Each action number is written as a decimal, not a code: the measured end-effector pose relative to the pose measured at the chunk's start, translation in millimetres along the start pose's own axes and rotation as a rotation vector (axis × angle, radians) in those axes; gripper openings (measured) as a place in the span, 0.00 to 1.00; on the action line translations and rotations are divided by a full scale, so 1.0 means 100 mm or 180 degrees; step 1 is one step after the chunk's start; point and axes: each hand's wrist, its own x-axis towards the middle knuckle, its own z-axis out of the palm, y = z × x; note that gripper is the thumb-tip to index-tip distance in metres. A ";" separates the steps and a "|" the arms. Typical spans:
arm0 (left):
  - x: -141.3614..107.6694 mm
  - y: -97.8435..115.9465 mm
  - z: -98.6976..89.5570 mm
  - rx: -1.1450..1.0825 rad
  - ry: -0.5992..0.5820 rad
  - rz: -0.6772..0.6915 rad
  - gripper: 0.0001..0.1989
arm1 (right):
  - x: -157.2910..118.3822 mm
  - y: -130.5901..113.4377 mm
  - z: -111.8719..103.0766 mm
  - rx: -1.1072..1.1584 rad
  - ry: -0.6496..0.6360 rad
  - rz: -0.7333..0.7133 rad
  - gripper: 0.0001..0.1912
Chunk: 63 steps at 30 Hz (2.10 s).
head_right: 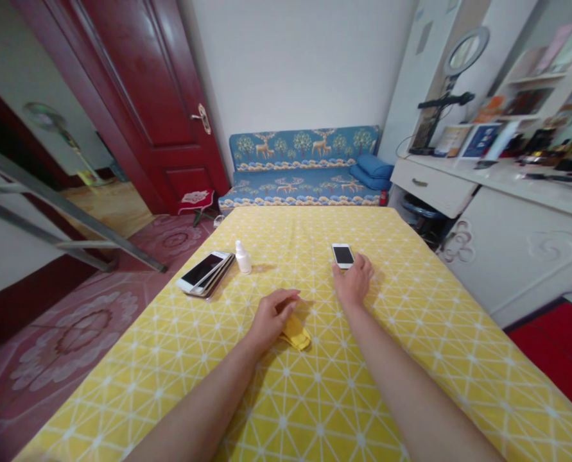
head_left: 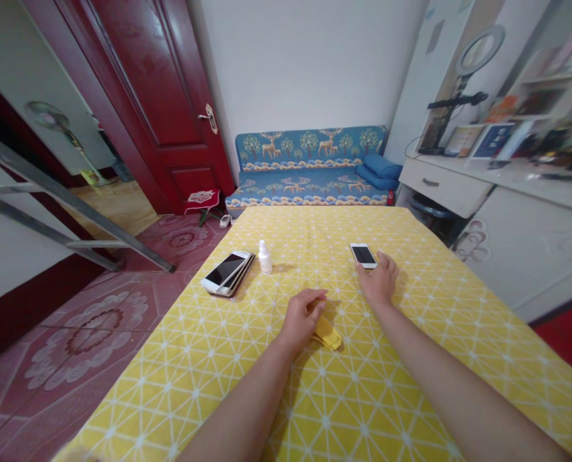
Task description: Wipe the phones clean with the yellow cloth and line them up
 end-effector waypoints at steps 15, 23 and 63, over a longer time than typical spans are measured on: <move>0.13 0.20 -1.45 0.3385 0.1705 -0.0309 0.25 | -1.08 -0.61 -0.72 0.0500 -0.2738 -0.1709 0.39; 0.44 0.11 -1.92 0.3935 0.0114 -0.1844 0.47 | -1.03 -0.47 -0.52 0.0463 -0.2360 -0.1546 0.24; 0.05 0.46 -0.77 -0.2400 0.0631 -0.1957 0.14 | -0.88 -0.34 -0.42 0.2521 -0.1839 0.0731 0.15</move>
